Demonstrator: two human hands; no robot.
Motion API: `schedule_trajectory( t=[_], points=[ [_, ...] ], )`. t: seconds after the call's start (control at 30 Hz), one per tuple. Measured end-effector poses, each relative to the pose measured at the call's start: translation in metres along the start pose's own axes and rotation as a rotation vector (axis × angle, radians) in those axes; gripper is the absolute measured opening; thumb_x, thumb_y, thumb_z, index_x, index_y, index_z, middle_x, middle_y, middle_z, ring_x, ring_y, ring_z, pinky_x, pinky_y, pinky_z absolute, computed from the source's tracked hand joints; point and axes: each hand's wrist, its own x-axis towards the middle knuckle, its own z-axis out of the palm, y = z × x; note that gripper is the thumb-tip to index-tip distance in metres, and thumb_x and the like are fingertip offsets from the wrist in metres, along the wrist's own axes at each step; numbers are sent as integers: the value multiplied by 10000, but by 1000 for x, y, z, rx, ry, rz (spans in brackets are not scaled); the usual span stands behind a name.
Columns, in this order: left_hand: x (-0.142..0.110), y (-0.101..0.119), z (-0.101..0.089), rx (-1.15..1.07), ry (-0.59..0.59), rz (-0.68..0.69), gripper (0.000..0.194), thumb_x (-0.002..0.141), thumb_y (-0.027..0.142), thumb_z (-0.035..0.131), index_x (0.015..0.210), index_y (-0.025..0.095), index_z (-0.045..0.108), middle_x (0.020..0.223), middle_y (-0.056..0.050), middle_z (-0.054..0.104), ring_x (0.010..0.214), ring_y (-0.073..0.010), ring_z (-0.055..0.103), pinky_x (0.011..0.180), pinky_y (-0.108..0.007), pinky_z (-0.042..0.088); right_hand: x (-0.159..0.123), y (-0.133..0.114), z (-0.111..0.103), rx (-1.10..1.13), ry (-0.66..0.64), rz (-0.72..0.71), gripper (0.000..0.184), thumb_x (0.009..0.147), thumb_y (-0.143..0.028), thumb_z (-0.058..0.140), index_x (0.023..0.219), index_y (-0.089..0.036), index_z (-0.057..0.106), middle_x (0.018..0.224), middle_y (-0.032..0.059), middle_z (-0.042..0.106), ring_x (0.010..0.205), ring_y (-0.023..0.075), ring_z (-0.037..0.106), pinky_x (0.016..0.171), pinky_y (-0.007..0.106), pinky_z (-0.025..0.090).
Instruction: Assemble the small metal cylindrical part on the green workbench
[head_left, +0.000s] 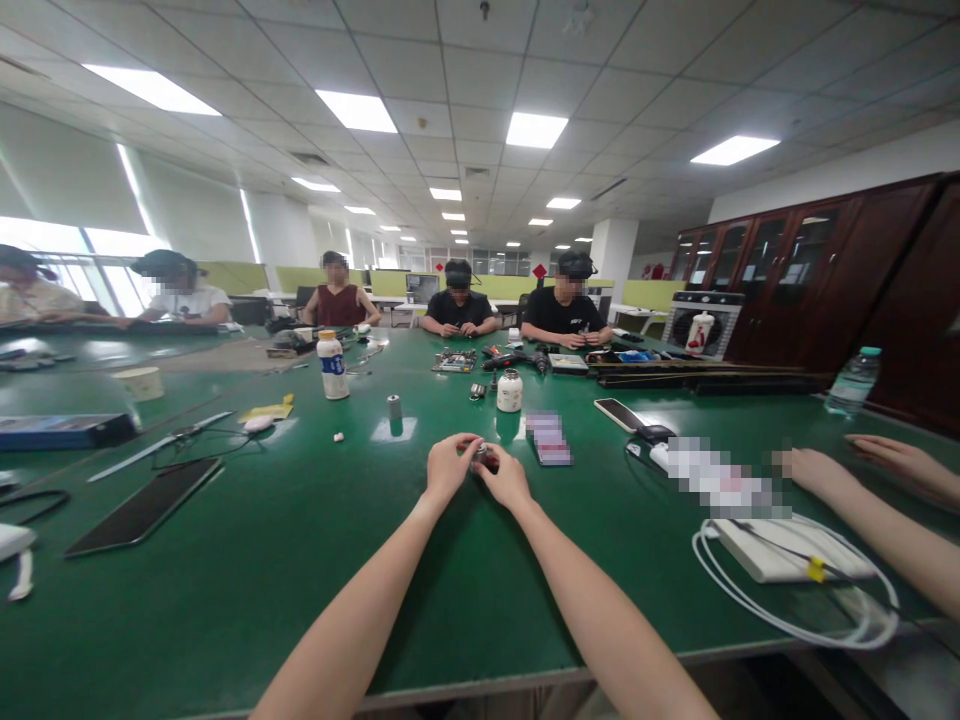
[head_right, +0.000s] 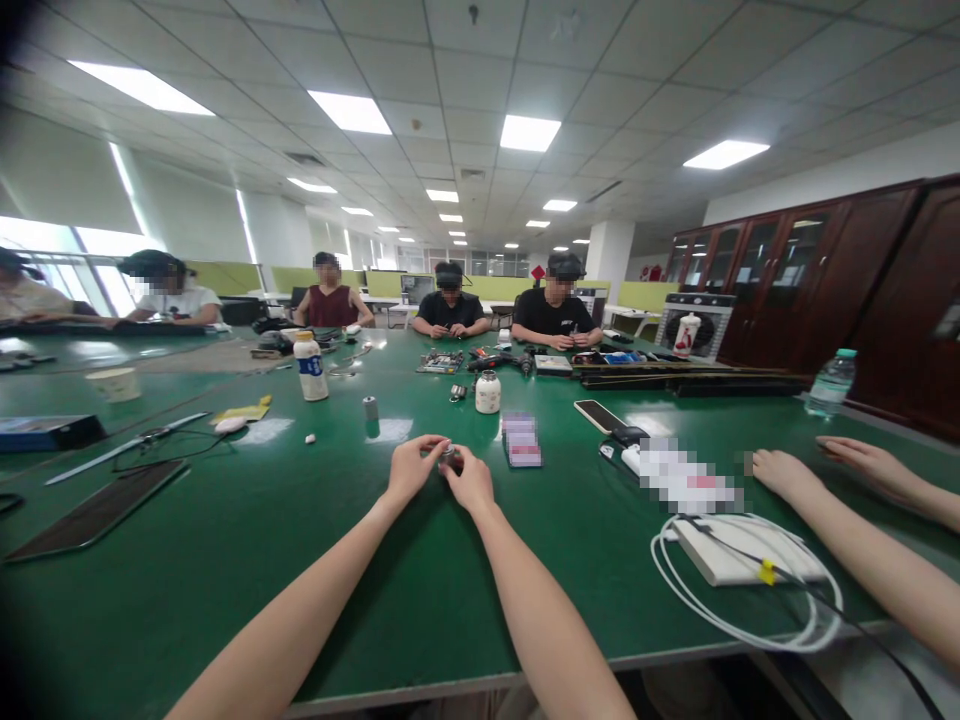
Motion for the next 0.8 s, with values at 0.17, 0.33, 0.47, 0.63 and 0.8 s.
schedule_trajectory(
  t=[0.17, 0.33, 0.47, 0.63, 0.8],
  points=[
    [-1, 0, 2, 46, -21, 25, 212, 859, 313, 579, 920, 203, 749, 925, -56, 759, 803, -196, 692, 788, -325, 523, 1, 2, 1, 22, -7, 1, 395, 811, -239, 685, 1199, -233, 611, 1046, 54, 737, 1000, 206, 696, 916, 329, 532],
    [-5, -2, -2, -45, -58, 65, 307, 855, 325, 545, 1082, 201, 711, 1094, -64, 721, 820, -171, 674, 827, -324, 532, 0, 2, 0, 52, -7, 6, 365, 802, -246, 695, 1157, -245, 614, 1025, 39, 742, 974, 206, 701, 906, 350, 535],
    [-6, -3, -3, -47, -25, -31, 319, 812, 421, 602, 993, 195, 735, 999, -62, 738, 820, -196, 667, 797, -332, 534, -3, -1, -1, 50, -5, 20, 338, 778, -248, 714, 1104, -245, 623, 981, 31, 745, 945, 203, 706, 887, 351, 542],
    [-2, 0, -4, 90, -1, 14, 198, 802, 378, 645, 823, 234, 779, 979, -53, 739, 982, -233, 624, 917, -375, 465, -4, -3, -2, 46, -1, 29, 304, 770, -269, 723, 1059, -243, 630, 954, 26, 745, 909, 197, 710, 850, 337, 550],
    [-1, 2, -22, 284, 243, -80, 272, 865, 448, 575, 933, 286, 783, 1021, -63, 718, 1048, -279, 538, 909, -417, 418, -3, -3, -3, 62, 2, 38, 276, 768, -281, 730, 1026, -244, 639, 955, 20, 747, 899, 189, 710, 853, 330, 544]
  ],
)
